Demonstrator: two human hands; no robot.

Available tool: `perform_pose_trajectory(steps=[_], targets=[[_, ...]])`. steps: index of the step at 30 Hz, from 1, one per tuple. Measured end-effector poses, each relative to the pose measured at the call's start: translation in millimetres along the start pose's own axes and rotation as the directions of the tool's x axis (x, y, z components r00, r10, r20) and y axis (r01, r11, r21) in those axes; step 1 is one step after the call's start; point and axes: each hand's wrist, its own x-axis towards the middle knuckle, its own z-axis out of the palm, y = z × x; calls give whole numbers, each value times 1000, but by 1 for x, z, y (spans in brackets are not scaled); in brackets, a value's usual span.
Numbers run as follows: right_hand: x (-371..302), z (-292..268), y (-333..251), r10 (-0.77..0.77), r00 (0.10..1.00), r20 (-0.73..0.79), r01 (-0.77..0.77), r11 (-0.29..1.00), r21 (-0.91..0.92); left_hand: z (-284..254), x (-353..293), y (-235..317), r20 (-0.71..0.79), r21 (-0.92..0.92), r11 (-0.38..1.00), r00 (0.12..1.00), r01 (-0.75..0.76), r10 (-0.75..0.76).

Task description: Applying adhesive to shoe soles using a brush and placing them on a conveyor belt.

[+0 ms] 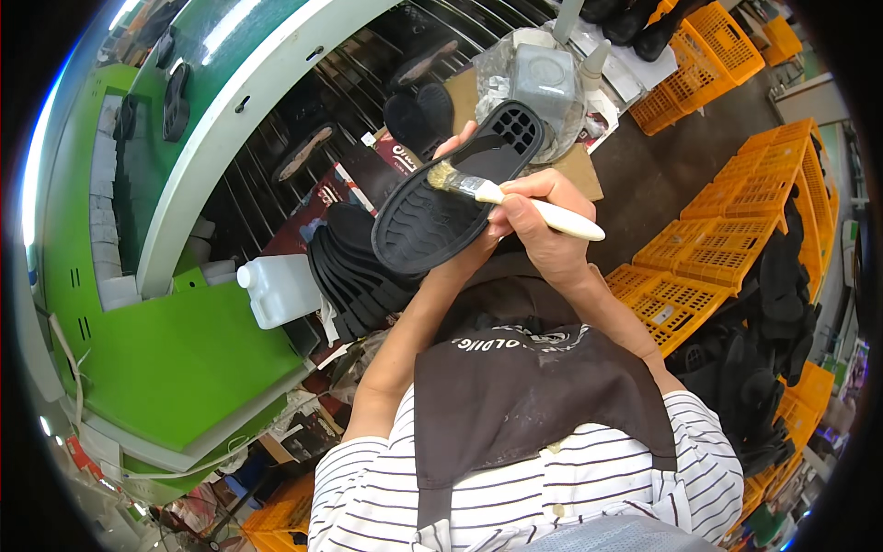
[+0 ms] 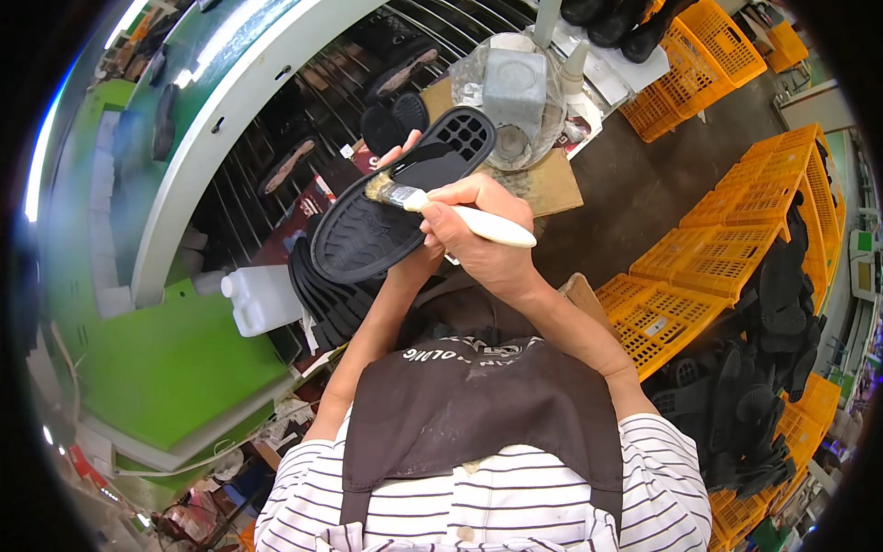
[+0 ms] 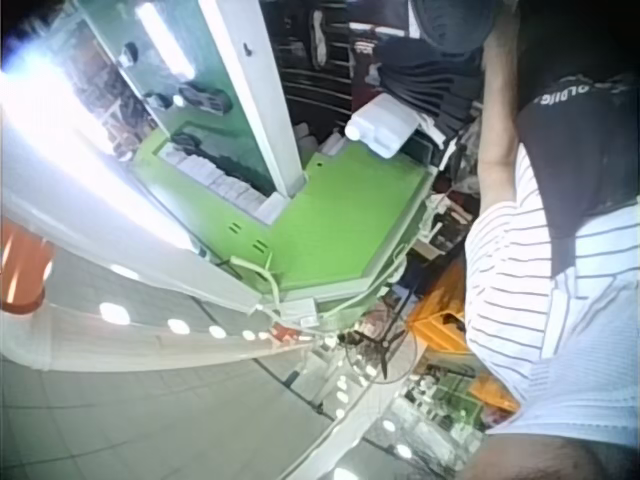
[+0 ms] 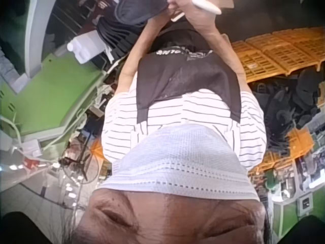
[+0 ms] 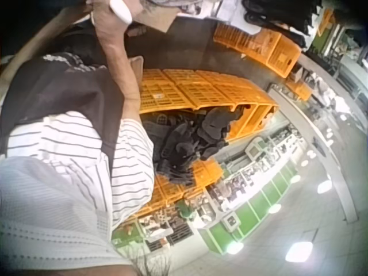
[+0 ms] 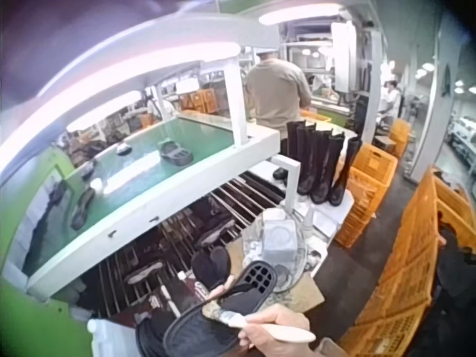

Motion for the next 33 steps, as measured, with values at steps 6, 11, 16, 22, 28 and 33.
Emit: perform_pose_trajectory(steps=[6,11,16,22,28,33], targets=[[-6,12,-4,39,997,69,-38,999,-18,3,-7,-5,-19,-218,917,938,333,-345],[-7,17,-7,-4,988,152,9,999,-35,9,-9,5,0,-467,812,919,349,-395],[-1,13,-10,6,988,156,0,999,-36,-2,-10,9,267,185,973,945,141,-188],[14,3,-15,106,987,125,-115,991,65,-23,-20,22,440,362,898,804,249,-400],[31,-7,-4,33,989,142,-37,999,26,-44,-23,30,521,264,826,647,498,-556],[50,-14,0,48,990,134,-56,997,56,-47,-23,47,476,-89,756,694,649,-539]])
